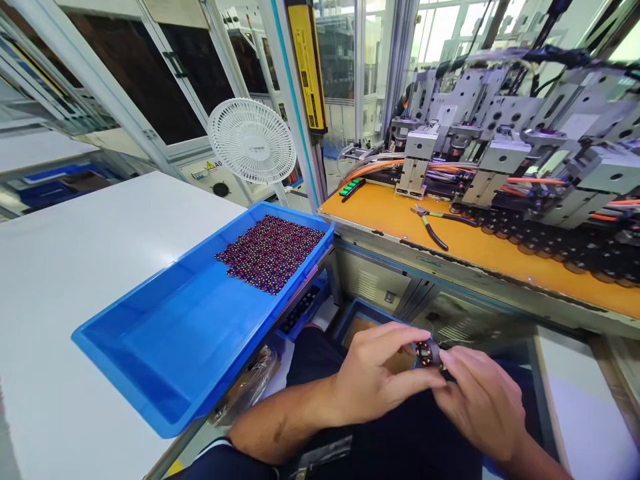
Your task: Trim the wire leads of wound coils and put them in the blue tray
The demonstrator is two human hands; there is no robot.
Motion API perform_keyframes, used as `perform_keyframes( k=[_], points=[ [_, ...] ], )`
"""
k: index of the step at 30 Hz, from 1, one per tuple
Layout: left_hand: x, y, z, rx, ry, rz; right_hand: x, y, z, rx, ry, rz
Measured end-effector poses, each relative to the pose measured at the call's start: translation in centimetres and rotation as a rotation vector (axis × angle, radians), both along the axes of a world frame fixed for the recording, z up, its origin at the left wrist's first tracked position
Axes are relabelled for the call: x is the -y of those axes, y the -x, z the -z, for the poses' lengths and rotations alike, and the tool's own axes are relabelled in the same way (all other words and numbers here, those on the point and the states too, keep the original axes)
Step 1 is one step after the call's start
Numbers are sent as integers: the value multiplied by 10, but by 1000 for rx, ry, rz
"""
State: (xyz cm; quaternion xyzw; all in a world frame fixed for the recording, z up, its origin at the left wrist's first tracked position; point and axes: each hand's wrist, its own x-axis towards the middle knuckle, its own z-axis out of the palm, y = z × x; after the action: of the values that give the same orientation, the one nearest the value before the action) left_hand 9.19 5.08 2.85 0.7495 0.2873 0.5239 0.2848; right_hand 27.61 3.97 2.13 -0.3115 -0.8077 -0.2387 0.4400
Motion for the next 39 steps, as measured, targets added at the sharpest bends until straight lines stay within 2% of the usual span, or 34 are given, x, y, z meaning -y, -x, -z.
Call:
perform_keyframes(
  k=[2,4,8,11,16,18,21,24,26,27,29,31,33,35,36,39],
  points=[
    [-3,0,-3,-12,52,19,3,1,0,-58,58,-11],
    [-7,1,-4,-17,26,27,7,3,-1,-155,188,-46],
    [-7,3,-4,-32,-104,14,14,10,-7,-398,488,-264],
    [-6,3,-4,6,-46,37,17,15,-8,-522,523,-309],
    [-8,2,0,252,324,177,18,17,-4,-667,635,-253],
    [-9,1,2,306,386,204,19,17,-3,-693,666,-240],
    [-11,0,3,295,340,180,18,14,-2,-763,737,-193],
    [-12,4,0,239,223,111,16,-1,2,-829,878,-69],
    [-12,8,-3,175,143,57,13,-17,3,-797,952,12],
    [-12,10,-4,136,98,33,11,-24,1,-764,932,53],
    [-12,13,-5,54,12,0,9,-37,-5,-631,748,128],
    [-11,13,-6,-20,-51,-9,8,-43,-15,-359,477,164],
    [-9,11,-5,-77,-81,13,5,-40,-28,-21,294,110],
    [-8,10,-5,-104,-86,48,-1,-33,-37,247,214,6],
    [-7,10,-6,-106,-83,63,-4,-29,-40,315,190,-46],
    [-6,13,-7,-76,-46,84,-13,-18,-44,321,255,-168]
  ],
)
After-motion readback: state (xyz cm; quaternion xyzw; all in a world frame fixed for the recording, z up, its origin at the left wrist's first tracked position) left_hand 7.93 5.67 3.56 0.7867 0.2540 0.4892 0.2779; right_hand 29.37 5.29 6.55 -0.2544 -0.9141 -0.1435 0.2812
